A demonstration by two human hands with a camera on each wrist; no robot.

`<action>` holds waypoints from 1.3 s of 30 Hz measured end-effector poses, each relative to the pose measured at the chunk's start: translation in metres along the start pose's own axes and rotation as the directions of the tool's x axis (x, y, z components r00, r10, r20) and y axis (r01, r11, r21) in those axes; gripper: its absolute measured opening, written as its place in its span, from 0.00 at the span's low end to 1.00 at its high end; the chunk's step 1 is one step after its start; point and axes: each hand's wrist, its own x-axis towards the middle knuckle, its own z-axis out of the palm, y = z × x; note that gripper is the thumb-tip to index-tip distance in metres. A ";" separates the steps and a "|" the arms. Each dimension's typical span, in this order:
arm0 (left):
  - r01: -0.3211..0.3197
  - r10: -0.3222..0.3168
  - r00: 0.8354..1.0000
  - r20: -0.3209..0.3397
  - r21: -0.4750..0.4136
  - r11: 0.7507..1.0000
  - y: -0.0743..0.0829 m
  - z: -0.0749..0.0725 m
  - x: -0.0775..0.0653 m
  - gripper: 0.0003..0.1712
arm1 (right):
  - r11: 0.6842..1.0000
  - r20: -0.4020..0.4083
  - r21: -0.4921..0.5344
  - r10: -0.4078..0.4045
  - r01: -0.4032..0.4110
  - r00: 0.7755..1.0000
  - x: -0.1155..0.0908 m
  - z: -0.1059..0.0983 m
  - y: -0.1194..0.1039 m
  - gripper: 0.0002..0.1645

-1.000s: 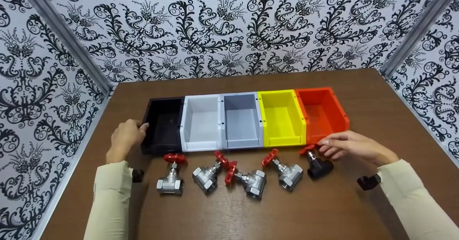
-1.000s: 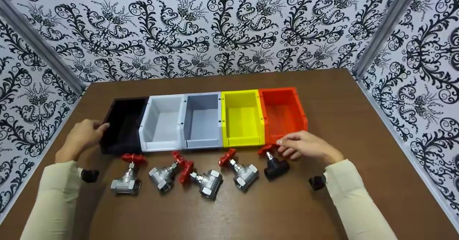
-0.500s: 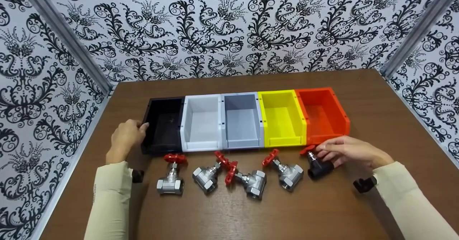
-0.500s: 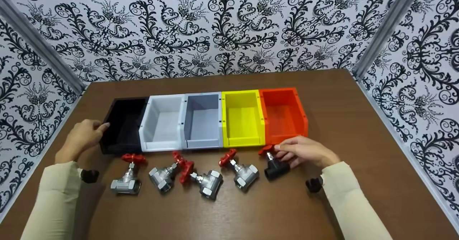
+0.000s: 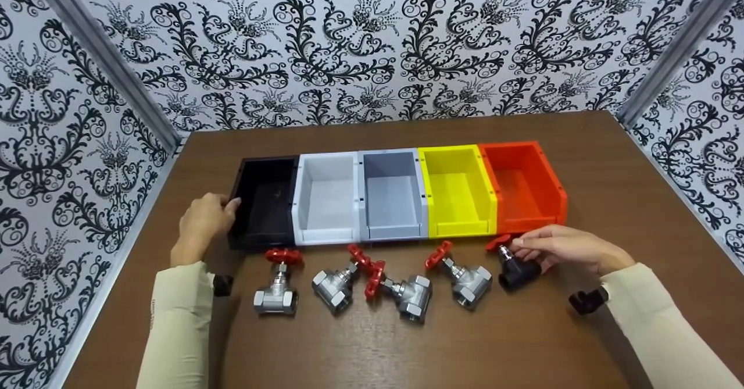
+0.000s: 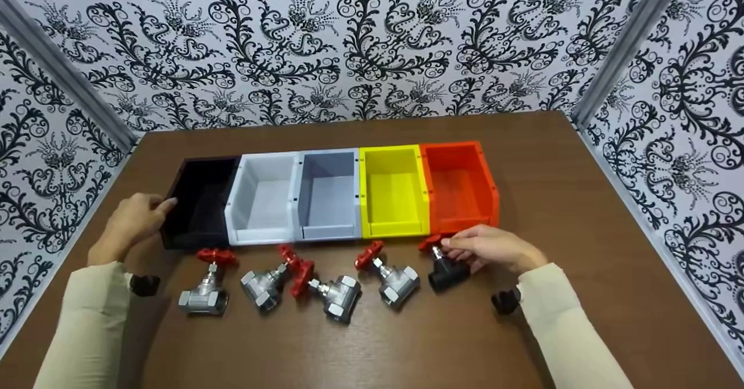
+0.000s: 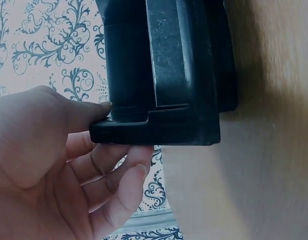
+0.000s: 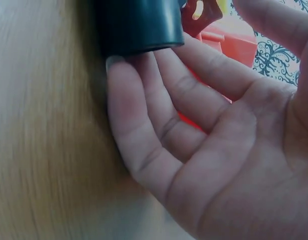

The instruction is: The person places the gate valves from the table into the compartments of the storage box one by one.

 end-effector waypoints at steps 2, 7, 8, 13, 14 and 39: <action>-0.006 0.006 1.000 -0.005 -0.001 1.000 -0.001 0.000 0.000 0.27 | 1.000 0.000 -0.016 -0.001 0.001 1.000 0.000 0.002 -0.001 0.24; -0.016 0.016 1.000 -0.015 -0.008 1.000 -0.001 0.000 0.000 0.26 | 0.998 -0.018 -0.061 0.001 -0.002 1.000 0.002 0.008 -0.005 0.21; -0.015 0.015 1.000 -0.014 -0.010 1.000 -0.001 0.001 0.000 0.26 | 0.997 -0.029 -0.076 0.004 -0.006 1.000 0.002 0.009 -0.005 0.20; -0.009 0.009 1.000 -0.002 -0.013 1.000 -0.002 0.001 0.000 0.27 | 0.989 -0.062 -0.144 0.026 -0.035 0.998 0.004 0.015 -0.009 0.20; -0.009 0.009 1.000 -0.002 -0.015 1.000 -0.002 0.001 0.000 0.27 | 0.988 -0.067 -0.148 0.031 -0.041 0.997 0.005 0.016 -0.009 0.20; 0.000 0.000 1.000 0.005 -0.003 1.000 -0.001 0.001 0.001 0.30 | 0.994 -0.145 -0.105 -0.038 0.023 0.989 0.002 0.030 -0.009 0.19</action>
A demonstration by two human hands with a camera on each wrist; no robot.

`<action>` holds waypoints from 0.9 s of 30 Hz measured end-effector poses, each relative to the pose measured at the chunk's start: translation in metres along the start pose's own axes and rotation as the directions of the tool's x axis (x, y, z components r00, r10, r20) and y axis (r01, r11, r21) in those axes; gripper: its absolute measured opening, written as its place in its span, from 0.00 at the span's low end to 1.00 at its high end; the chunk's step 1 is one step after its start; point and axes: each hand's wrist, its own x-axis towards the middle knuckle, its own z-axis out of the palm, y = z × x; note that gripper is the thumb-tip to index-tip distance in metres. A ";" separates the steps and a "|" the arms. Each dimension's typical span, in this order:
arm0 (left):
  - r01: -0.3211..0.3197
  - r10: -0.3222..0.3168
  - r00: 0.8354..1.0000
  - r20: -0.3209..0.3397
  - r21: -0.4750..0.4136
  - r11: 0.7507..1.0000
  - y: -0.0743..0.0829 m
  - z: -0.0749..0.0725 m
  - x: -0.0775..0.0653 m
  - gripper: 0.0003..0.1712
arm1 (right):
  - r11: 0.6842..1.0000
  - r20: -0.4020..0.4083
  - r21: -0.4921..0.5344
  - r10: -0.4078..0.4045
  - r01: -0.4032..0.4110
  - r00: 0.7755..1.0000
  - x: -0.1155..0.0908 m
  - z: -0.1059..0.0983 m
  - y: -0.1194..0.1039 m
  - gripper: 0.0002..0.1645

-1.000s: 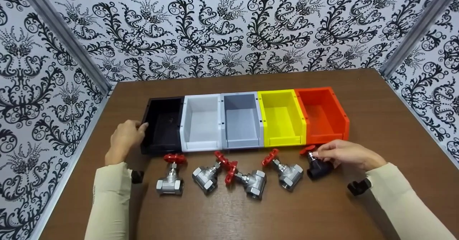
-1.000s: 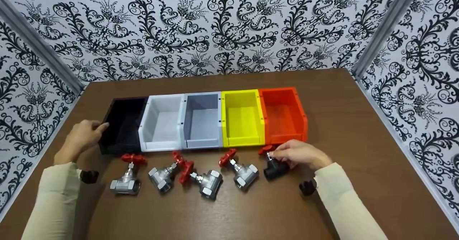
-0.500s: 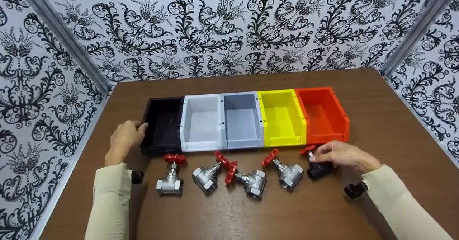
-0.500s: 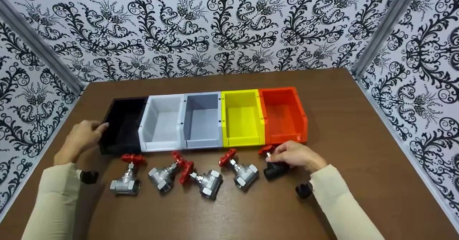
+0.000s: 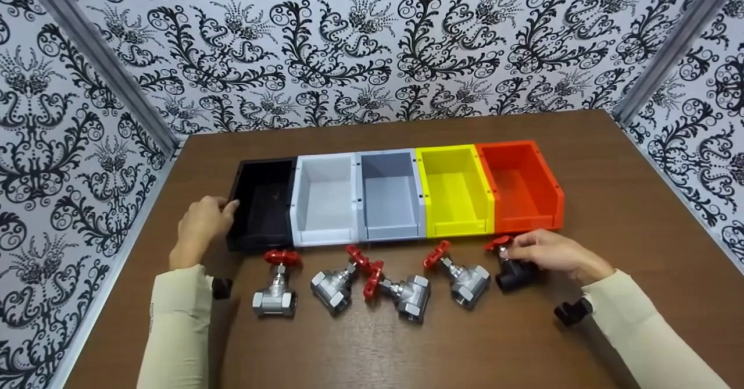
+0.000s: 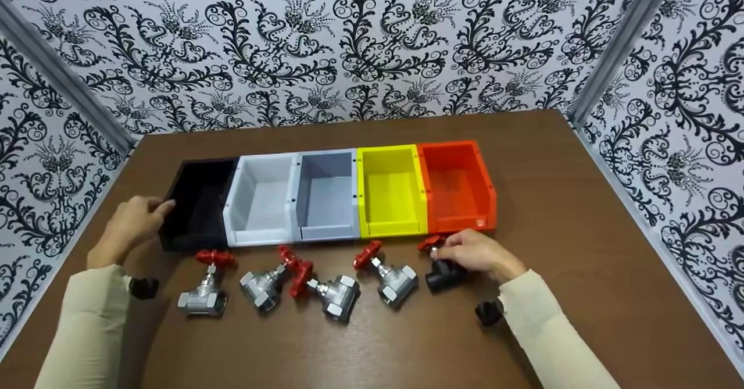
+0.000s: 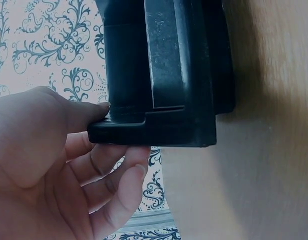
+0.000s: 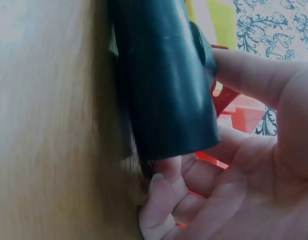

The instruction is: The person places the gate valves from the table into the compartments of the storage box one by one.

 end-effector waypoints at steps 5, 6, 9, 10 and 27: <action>0.005 -0.005 1.000 0.005 0.000 1.000 0.000 -0.001 -0.001 0.30 | 1.000 -0.036 0.011 0.015 -0.015 0.999 -0.002 0.000 -0.001 0.17; 0.007 -0.007 1.000 0.006 0.001 1.000 0.001 -0.001 -0.001 0.30 | 1.000 -0.045 0.013 0.022 -0.021 0.999 -0.002 0.000 -0.002 0.17; 0.011 -0.011 1.000 0.009 0.004 1.000 0.001 0.000 -0.001 0.30 | 0.999 -0.069 0.022 0.030 -0.028 0.997 -0.005 -0.001 -0.002 0.18; 0.010 -0.010 1.000 0.011 0.004 1.000 0.001 -0.001 -0.001 0.30 | 0.999 -0.073 0.031 0.026 -0.023 0.997 -0.005 -0.001 -0.002 0.19; 0.014 -0.014 1.000 0.012 0.009 1.000 0.001 -0.001 -0.001 0.30 | 0.999 -0.126 0.047 0.018 -0.013 0.992 -0.007 0.001 -0.016 0.18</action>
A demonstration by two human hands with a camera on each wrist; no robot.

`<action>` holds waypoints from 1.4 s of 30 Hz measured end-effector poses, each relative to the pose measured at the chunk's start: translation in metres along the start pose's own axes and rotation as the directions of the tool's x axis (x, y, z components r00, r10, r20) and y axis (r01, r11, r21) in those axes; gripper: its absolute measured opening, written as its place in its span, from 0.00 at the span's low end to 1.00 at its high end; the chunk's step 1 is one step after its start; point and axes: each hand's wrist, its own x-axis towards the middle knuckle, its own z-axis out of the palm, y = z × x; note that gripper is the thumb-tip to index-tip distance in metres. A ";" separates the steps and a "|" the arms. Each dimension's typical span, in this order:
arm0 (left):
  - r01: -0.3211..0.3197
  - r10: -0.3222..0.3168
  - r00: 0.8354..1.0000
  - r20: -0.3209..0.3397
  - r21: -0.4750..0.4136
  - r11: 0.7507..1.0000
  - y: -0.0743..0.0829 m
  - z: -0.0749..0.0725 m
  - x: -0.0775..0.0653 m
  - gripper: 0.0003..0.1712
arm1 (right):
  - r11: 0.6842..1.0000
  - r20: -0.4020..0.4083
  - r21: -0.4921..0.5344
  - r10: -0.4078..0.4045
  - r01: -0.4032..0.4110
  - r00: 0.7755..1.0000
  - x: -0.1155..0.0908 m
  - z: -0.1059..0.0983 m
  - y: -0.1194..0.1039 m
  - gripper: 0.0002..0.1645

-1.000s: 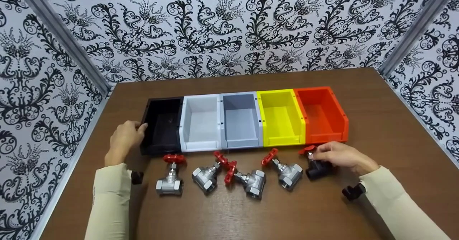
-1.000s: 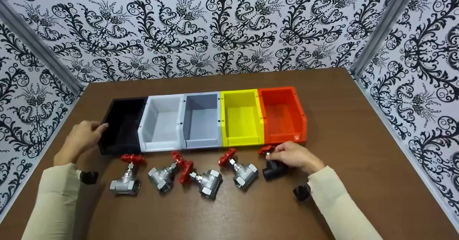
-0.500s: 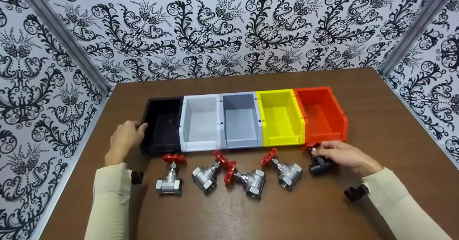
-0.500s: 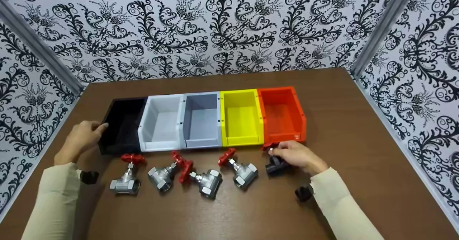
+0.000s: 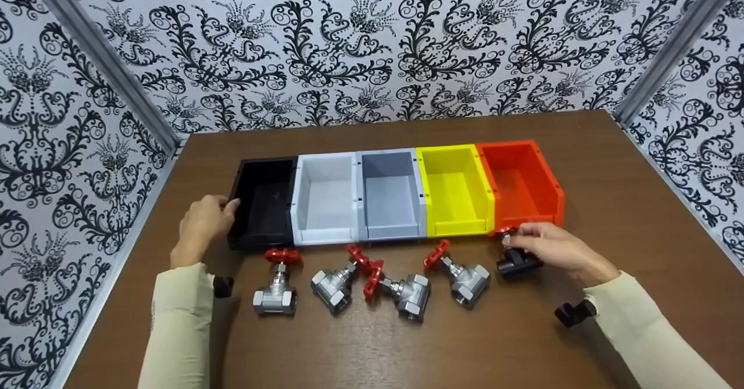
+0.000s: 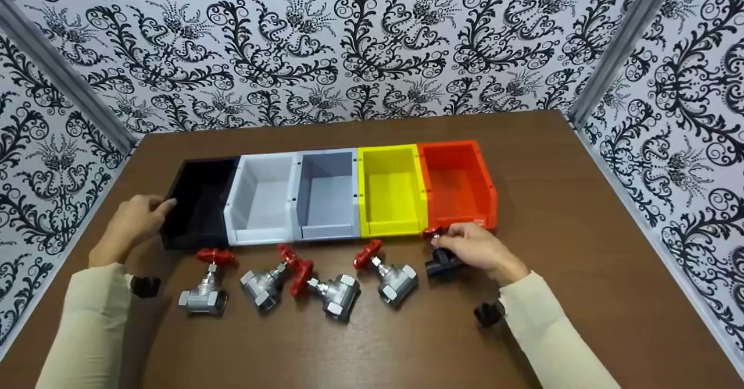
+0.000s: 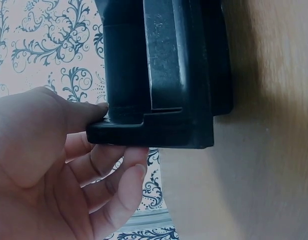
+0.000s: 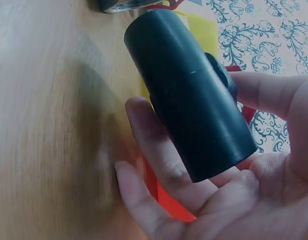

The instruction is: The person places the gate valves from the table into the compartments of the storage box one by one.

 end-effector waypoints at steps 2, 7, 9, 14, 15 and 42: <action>0.004 -0.004 1.000 0.005 0.000 1.000 0.000 0.000 0.000 0.30 | 1.000 -0.005 0.005 0.014 -0.014 1.000 0.000 0.000 -0.001 0.18; 0.004 -0.004 1.000 0.004 -0.002 1.000 0.000 0.000 0.001 0.30 | 0.999 0.001 0.041 0.000 0.000 1.000 0.000 0.001 -0.001 0.17; 0.003 -0.003 1.000 0.005 -0.002 1.000 -0.001 0.000 0.001 0.30 | 0.998 0.010 0.058 -0.011 0.011 1.000 0.001 0.002 -0.001 0.17; 0.004 -0.004 1.000 0.004 -0.006 1.000 -0.002 0.001 0.001 0.30 | 0.993 0.033 0.119 -0.011 0.007 0.999 0.000 0.002 -0.002 0.17; 0.004 -0.004 1.000 0.003 -0.005 1.000 -0.002 0.001 0.001 0.30 | 0.992 0.033 0.125 -0.009 0.005 0.999 -0.001 0.002 -0.002 0.18; 0.013 -0.013 1.000 0.002 -0.006 1.000 0.002 0.001 -0.002 0.30 | 0.968 -0.013 0.246 -0.050 0.051 0.999 -0.002 -0.014 -0.005 0.27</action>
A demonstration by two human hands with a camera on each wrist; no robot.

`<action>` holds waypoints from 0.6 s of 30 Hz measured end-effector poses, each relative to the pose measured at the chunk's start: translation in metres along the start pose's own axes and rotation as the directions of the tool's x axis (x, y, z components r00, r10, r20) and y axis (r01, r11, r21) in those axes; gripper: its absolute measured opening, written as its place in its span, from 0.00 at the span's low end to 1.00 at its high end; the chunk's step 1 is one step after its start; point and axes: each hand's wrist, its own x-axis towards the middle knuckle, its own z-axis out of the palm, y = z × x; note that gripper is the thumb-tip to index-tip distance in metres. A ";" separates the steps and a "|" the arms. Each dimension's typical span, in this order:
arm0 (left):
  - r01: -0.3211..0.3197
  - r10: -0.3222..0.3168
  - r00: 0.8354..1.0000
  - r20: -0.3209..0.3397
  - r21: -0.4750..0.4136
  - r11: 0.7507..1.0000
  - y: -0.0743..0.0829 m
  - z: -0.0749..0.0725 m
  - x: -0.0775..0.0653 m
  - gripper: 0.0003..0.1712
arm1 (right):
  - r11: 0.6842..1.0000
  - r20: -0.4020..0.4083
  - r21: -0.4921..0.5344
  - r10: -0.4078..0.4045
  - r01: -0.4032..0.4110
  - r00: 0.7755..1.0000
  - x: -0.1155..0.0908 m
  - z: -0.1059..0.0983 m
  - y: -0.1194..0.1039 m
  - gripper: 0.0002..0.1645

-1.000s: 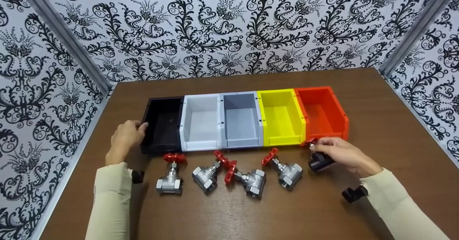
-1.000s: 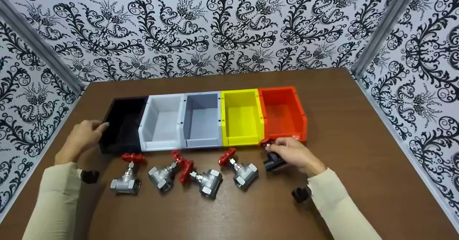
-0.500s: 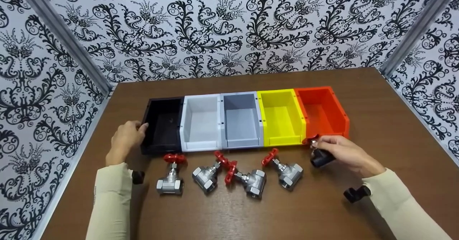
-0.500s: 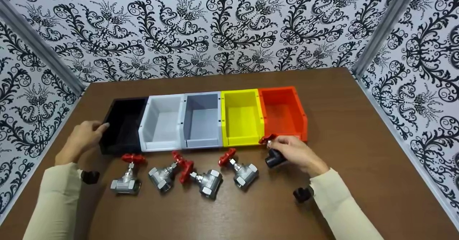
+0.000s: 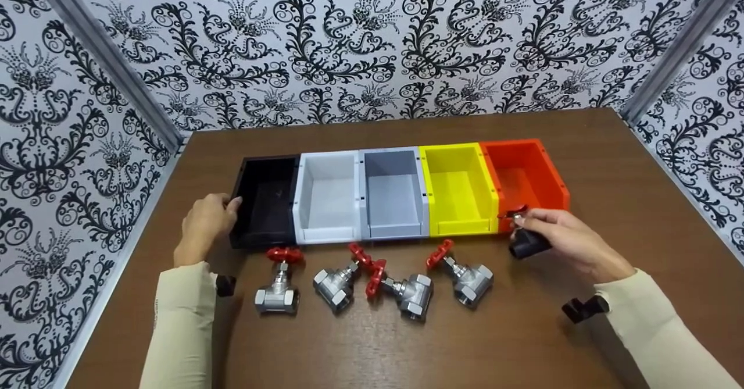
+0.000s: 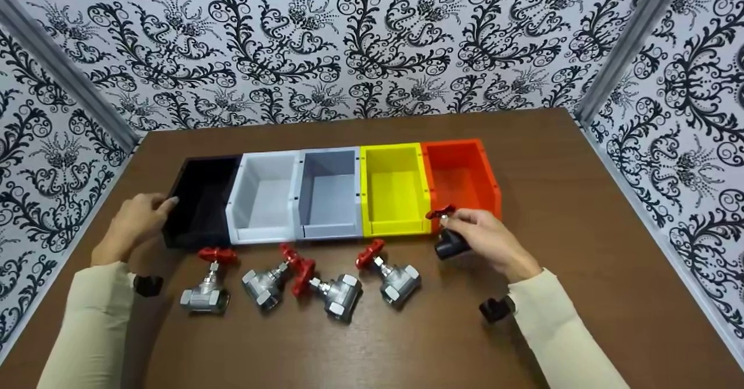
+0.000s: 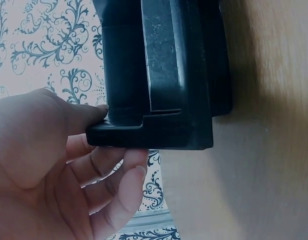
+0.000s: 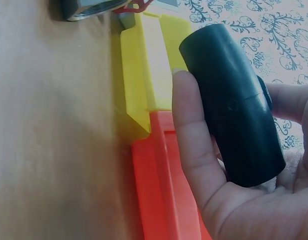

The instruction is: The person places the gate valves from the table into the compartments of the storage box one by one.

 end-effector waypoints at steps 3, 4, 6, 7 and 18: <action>0.006 -0.006 1.000 -0.009 0.001 1.000 0.002 0.000 -0.001 0.28 | 1.000 -0.013 -0.003 -0.004 0.004 1.000 0.000 -0.005 -0.004 0.27; 0.006 -0.006 1.000 -0.012 0.002 1.000 0.002 0.000 -0.001 0.28 | 1.000 -0.021 -0.003 -0.011 0.011 1.000 0.000 -0.006 -0.005 0.26; 0.003 -0.003 1.000 -0.023 0.004 1.000 0.003 0.001 -0.001 0.27 | 1.000 -0.034 -0.003 -0.029 0.029 0.999 0.001 -0.008 -0.008 0.25; 0.003 -0.002 1.000 -0.026 0.006 1.000 0.003 0.001 -0.001 0.27 | 0.999 -0.045 -0.012 -0.038 0.038 0.998 0.001 -0.009 -0.009 0.24; 0.017 -0.016 1.000 -0.022 0.045 0.999 0.004 -0.002 0.000 0.26 | 0.998 -0.103 0.060 0.035 -0.029 0.994 0.007 -0.018 -0.016 0.24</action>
